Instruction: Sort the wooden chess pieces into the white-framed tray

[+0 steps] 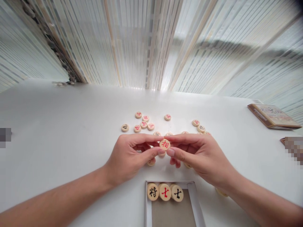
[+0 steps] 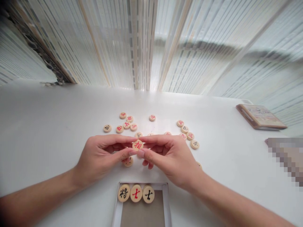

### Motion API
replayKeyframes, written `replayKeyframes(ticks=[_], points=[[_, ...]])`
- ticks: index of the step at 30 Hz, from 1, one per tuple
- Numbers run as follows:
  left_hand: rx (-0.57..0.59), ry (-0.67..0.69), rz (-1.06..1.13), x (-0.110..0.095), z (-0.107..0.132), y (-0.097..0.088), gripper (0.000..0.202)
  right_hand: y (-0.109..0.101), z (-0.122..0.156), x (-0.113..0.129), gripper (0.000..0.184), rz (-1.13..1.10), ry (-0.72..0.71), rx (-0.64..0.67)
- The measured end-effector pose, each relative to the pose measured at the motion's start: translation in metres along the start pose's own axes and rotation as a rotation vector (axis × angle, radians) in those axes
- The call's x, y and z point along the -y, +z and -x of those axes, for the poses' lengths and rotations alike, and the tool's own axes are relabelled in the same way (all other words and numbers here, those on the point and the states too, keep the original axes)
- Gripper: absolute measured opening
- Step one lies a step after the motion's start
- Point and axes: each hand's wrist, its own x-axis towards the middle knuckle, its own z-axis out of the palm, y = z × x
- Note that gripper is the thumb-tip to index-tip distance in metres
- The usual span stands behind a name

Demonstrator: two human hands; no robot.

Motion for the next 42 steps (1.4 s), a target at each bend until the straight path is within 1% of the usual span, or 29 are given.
replayKeyframes(ticks=[2, 4, 7, 11, 18, 23, 26, 28, 32, 35, 38, 42], points=[[0.003, -0.053, 0.058, -0.0004, -0.0002, -0.0001, 0.03, 0.0, -0.0005, -0.002, 0.038, 0.009, 0.013, -0.001], [0.02, -0.082, 0.104, -0.0015, -0.0005, -0.0001, 0.031, 0.0003, -0.0006, -0.0025, 0.038, 0.018, 0.016, 0.015], [0.038, -0.091, 0.146, -0.0033, -0.0015, -0.0006, 0.028, 0.0007, 0.0, -0.0012, 0.036, 0.021, 0.012, 0.034], [0.059, -0.096, 0.146, -0.0022, -0.0032, -0.0032, 0.023, 0.0001, 0.0004, -0.0003, 0.033, 0.026, -0.015, 0.029], [0.051, -0.123, 0.169, -0.0004, -0.0056, -0.0055, 0.019, 0.0006, 0.0015, -0.0011, 0.03, 0.03, -0.026, 0.034], [0.078, -0.09, 0.187, -0.0051, -0.0064, -0.0029, 0.026, 0.0017, -0.0001, 0.0012, 0.025, 0.01, 0.011, 0.071], [0.077, -0.037, 0.16, -0.0058, -0.0059, -0.0025, 0.022, 0.0008, -0.0001, 0.0007, 0.017, 0.029, 0.002, 0.093], [0.075, -0.026, 0.141, -0.0053, -0.005, -0.0024, 0.018, -0.0003, 0.0004, -0.0008, 0.013, 0.054, -0.01, 0.096], [0.066, -0.112, 0.131, -0.0034, -0.0025, -0.0023, 0.01, -0.0016, 0.0008, -0.0045, 0.028, 0.133, 0.001, 0.073], [0.062, -0.153, 0.101, -0.002, -0.0013, -0.0022, 0.02, -0.0014, 0.0004, -0.006, 0.034, 0.158, 0.004, 0.065], [0.093, -0.13, 0.079, -0.001, -0.001, -0.0022, 0.031, -0.0014, 0.0004, -0.0059, 0.037, 0.147, 0.02, 0.078], [0.117, -0.087, 0.052, -0.0008, -0.0011, -0.0021, 0.032, -0.0021, 0.0011, -0.0041, 0.039, 0.124, 0.053, 0.106]])
